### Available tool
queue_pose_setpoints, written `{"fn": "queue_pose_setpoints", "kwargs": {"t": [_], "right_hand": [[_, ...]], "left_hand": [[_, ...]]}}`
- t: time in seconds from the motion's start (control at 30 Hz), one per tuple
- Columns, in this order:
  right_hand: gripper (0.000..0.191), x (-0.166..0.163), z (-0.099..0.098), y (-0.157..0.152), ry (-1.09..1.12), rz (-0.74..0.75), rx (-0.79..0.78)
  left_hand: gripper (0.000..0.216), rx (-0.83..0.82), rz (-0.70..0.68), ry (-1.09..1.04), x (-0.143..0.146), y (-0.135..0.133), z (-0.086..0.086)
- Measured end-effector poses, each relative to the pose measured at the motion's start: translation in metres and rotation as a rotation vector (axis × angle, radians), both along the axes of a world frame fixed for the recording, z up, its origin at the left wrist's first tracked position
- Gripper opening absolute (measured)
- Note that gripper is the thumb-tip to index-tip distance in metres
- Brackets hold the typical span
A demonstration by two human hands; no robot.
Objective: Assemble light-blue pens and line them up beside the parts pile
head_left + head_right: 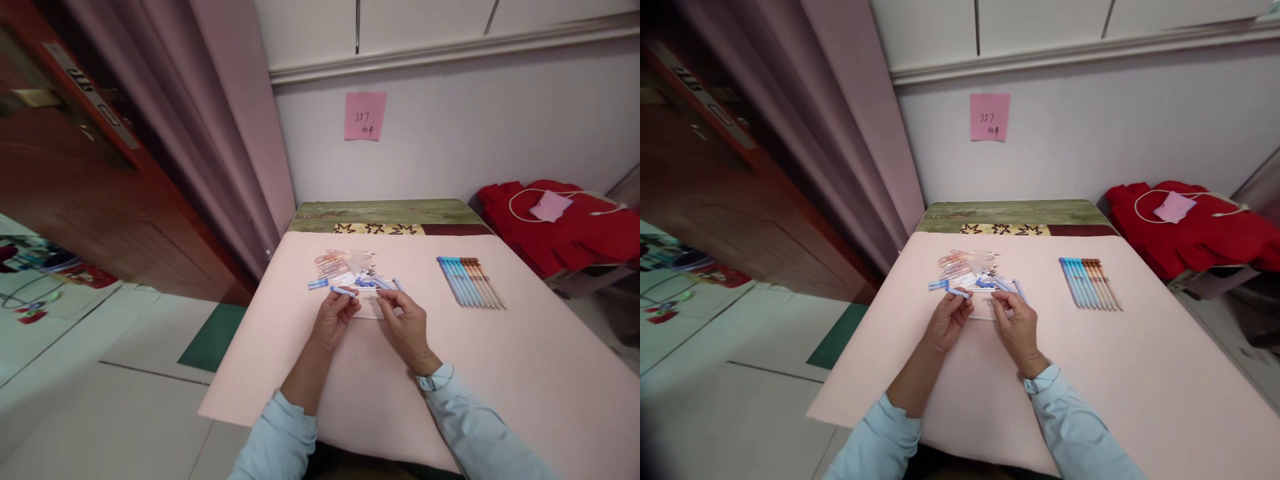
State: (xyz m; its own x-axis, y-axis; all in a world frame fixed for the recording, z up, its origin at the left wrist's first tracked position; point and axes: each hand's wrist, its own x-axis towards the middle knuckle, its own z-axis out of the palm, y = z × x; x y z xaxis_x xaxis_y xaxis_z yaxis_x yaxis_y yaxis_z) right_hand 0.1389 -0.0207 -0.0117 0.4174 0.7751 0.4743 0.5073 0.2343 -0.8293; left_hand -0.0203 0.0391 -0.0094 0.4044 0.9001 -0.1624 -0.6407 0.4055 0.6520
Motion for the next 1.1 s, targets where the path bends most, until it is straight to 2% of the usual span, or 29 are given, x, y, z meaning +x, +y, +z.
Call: {"fn": "queue_pose_setpoints", "kwargs": {"t": [0.33, 0.7, 0.87, 1.1], "right_hand": [[0.022, 0.001, 0.0, -0.002, 0.123, -0.022, -0.031], [0.025, -0.001, 0.007, -0.002, 0.264, 0.051, -0.065], [0.024, -0.001, 0.009, -0.004, 0.246, 0.053, -0.047], [0.018, -0.004, 0.013, -0.008, 0.108, 0.105, 0.007]], "left_hand": [[0.015, -0.087, 0.088, -0.017, -0.001, 0.002, -0.002], [0.024, 0.003, -0.011, 0.031, 0.001, -0.001, 0.001], [0.024, -0.001, -0.02, 0.034, 0.004, -0.002, 0.004], [0.023, 0.024, -0.084, 0.06, 0.005, -0.003, 0.004]]}}
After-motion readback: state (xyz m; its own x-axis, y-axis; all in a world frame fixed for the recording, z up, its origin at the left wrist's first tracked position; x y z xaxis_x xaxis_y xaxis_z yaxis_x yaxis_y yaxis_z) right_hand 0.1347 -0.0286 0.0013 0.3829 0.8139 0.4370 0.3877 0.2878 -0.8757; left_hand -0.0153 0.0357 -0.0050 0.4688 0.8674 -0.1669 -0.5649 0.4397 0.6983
